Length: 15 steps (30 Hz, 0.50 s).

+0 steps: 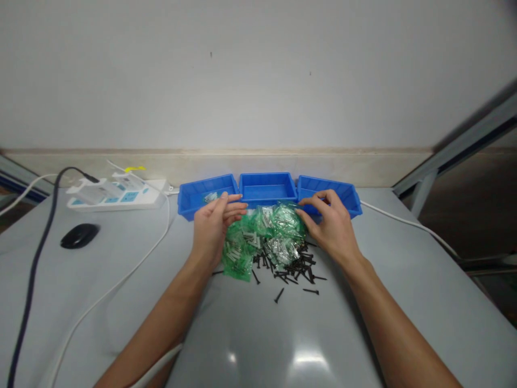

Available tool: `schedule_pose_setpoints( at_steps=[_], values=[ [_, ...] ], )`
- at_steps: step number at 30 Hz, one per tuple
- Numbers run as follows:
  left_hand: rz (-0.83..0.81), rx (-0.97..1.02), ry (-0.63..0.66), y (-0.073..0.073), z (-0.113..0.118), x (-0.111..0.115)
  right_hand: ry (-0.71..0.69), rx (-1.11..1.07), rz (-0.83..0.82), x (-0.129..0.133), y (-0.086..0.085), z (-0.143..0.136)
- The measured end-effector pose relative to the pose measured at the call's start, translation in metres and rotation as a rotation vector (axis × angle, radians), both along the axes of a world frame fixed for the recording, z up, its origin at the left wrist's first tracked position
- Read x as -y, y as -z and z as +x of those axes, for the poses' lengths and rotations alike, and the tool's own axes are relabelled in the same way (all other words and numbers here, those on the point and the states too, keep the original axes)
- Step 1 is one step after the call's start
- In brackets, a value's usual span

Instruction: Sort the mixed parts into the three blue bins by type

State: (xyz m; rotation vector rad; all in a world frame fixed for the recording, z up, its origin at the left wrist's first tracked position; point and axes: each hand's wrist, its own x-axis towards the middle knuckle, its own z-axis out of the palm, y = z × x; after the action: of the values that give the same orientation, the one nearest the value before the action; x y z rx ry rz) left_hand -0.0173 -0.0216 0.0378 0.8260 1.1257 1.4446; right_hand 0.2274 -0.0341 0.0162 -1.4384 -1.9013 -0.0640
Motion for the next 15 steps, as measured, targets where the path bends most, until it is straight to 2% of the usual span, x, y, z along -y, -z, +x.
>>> schedule_pose_setpoints(
  at_steps=[7,10,12,15],
  values=[
    [0.240,-0.368,0.114,-0.001,0.003,0.010,-0.038,-0.266,0.025,0.007,-0.019,-0.007],
    [0.333,-0.469,0.152,-0.003,0.006,0.015,-0.093,-0.547,0.042,0.014,-0.027,-0.019],
    [0.363,-0.493,0.230,-0.003,0.007,0.018,-0.165,-0.755,-0.050,0.018,-0.030,-0.029],
    [0.373,-0.547,0.366,-0.002,0.008,0.022,-0.273,-0.907,-0.208,0.021,-0.031,-0.041]
  ],
)
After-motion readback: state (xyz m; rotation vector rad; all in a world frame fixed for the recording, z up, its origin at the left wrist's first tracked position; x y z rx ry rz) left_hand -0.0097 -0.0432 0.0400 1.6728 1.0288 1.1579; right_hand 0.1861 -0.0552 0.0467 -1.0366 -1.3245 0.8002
